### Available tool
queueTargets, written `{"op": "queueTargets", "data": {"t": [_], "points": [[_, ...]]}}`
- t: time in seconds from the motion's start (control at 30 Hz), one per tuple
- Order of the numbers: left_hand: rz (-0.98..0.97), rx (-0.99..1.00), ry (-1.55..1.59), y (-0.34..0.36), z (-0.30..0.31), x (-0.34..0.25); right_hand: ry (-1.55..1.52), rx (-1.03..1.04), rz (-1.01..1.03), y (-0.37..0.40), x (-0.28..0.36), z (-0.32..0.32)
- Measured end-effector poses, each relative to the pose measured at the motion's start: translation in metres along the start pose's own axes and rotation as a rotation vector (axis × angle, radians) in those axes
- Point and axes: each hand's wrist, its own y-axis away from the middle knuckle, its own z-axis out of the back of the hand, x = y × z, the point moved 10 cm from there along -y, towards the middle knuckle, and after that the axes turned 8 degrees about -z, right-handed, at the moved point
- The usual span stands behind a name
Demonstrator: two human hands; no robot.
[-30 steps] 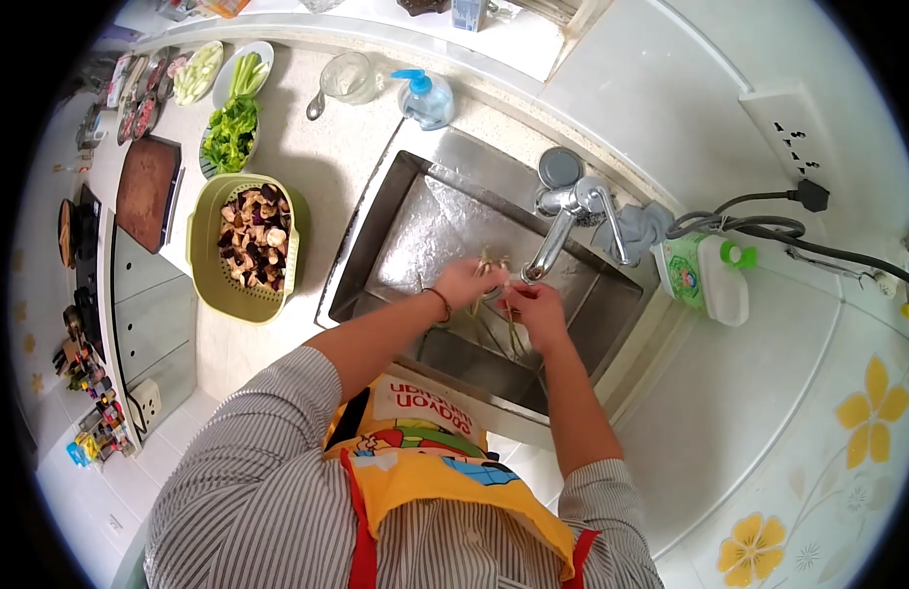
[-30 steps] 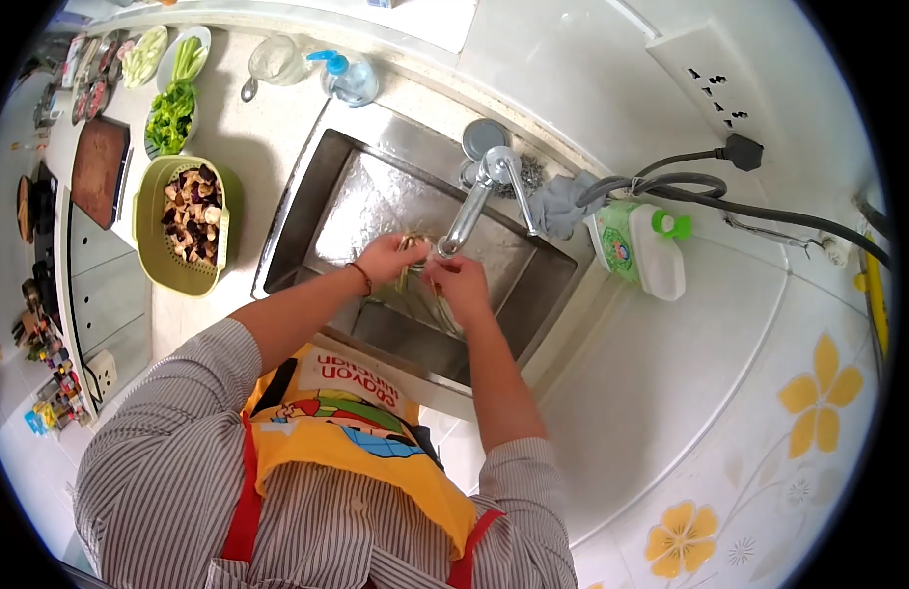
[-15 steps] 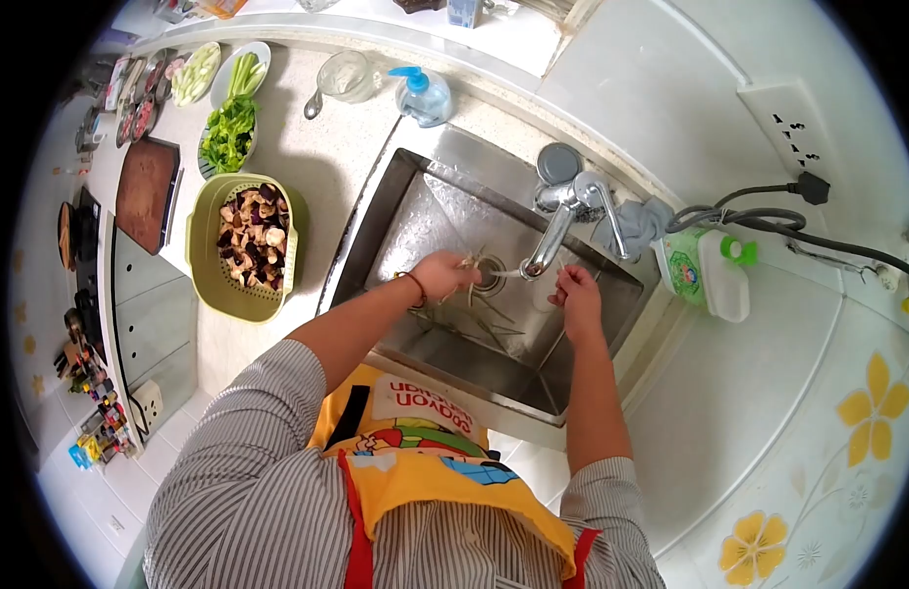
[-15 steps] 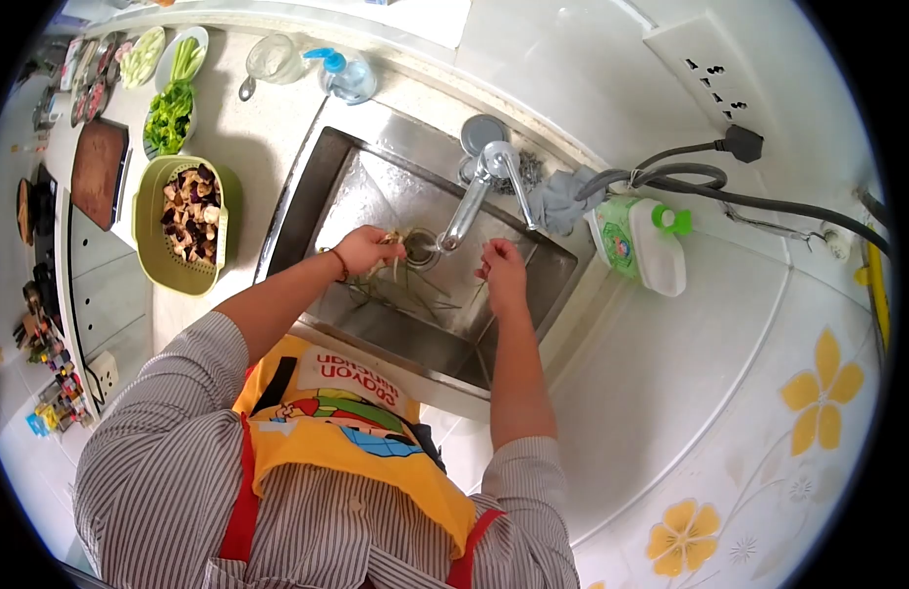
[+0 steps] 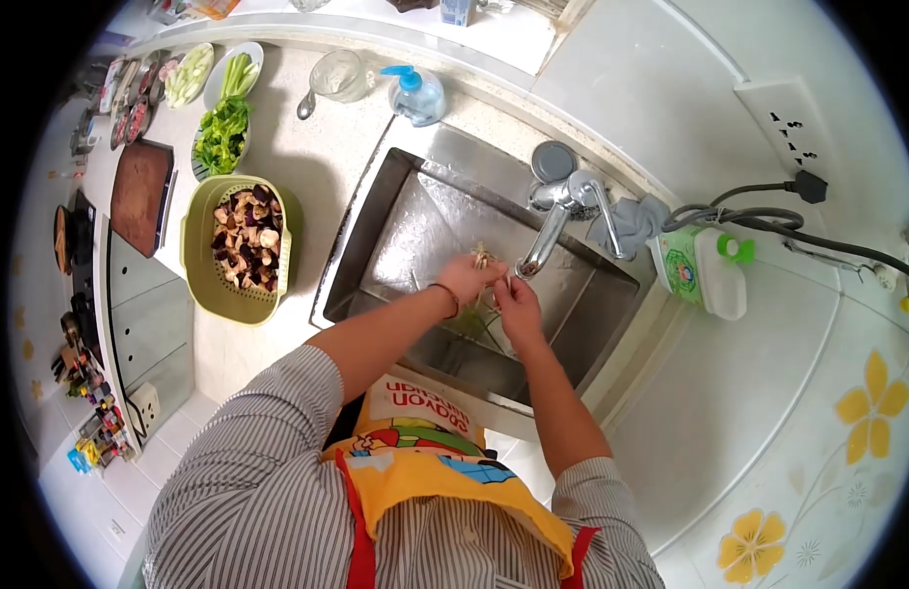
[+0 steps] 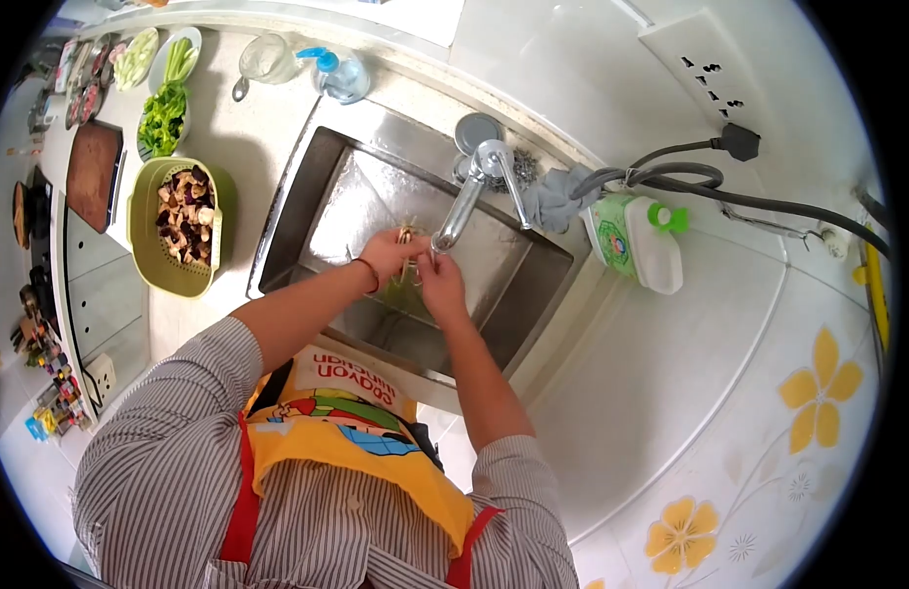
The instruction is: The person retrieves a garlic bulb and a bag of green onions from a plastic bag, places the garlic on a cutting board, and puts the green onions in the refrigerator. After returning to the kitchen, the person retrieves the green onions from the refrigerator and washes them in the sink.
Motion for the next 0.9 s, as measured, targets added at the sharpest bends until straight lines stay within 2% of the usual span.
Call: {"op": "queueTargets", "data": {"t": [0.13, 0.2, 0.23, 0.3, 0.33, 0.4, 0.43, 0.5, 0.6, 0.63, 0.67, 0.7, 0.73, 0.77, 0.83, 0.9], "points": [[0.002, -0.08, -0.052, -0.018, 0.0, 0.014, -0.082, 0.008, 0.041, -0.006, 0.008, 0.01], [0.039, -0.055, -0.087, -0.024, -0.004, 0.018, -0.224, 0.042, -0.197, 0.0, 0.009, 0.009], [0.041, -0.054, -0.088, -0.024, -0.002, 0.017, -0.225, 0.042, -0.199, 0.002, 0.014, 0.008], [-0.087, -0.016, 0.037, -0.017, -0.001, -0.014, -0.436, 0.135, -0.168, 0.005, 0.026, -0.003], [-0.089, -0.021, 0.037, -0.018, 0.003, -0.02, -0.435, 0.139, -0.167, 0.006, 0.03, -0.005], [-0.026, -0.182, 0.235, -0.022, 0.022, -0.019, -0.455, 0.271, -0.2, 0.013, 0.032, -0.017], [-0.035, -0.133, 0.165, -0.025, 0.023, -0.019, -0.451, 0.274, -0.201, 0.01, 0.029, -0.014], [-0.041, -0.071, 0.119, -0.024, 0.013, -0.02, -0.129, 0.181, -0.279, 0.004, 0.016, -0.002], [-0.036, 0.017, 0.109, -0.02, -0.002, -0.019, -0.175, 0.079, -0.324, 0.011, 0.03, 0.002], [-0.028, 0.039, 0.15, -0.019, -0.006, -0.019, -0.178, 0.077, -0.325, 0.008, 0.024, 0.003], [-0.026, 0.041, 0.149, -0.016, -0.007, -0.022, -0.311, 0.154, -0.266, 0.006, 0.026, -0.005], [0.082, 0.02, 0.408, -0.01, -0.009, -0.017, -0.442, 0.23, -0.204, 0.006, 0.029, -0.01], [0.189, -0.003, 0.665, -0.005, -0.012, -0.012, -0.443, 0.228, -0.205, 0.005, 0.024, -0.009], [0.191, -0.001, 0.665, -0.009, -0.009, -0.003, -0.488, 0.179, -0.201, 0.007, 0.026, -0.008], [0.071, 0.045, 0.602, -0.022, -0.003, 0.01, -0.534, 0.129, -0.199, 0.006, 0.02, -0.003], [0.04, 0.067, 0.483, -0.022, -0.003, 0.008, -0.355, 0.102, -0.158, 0.001, 0.014, 0.003]]}}
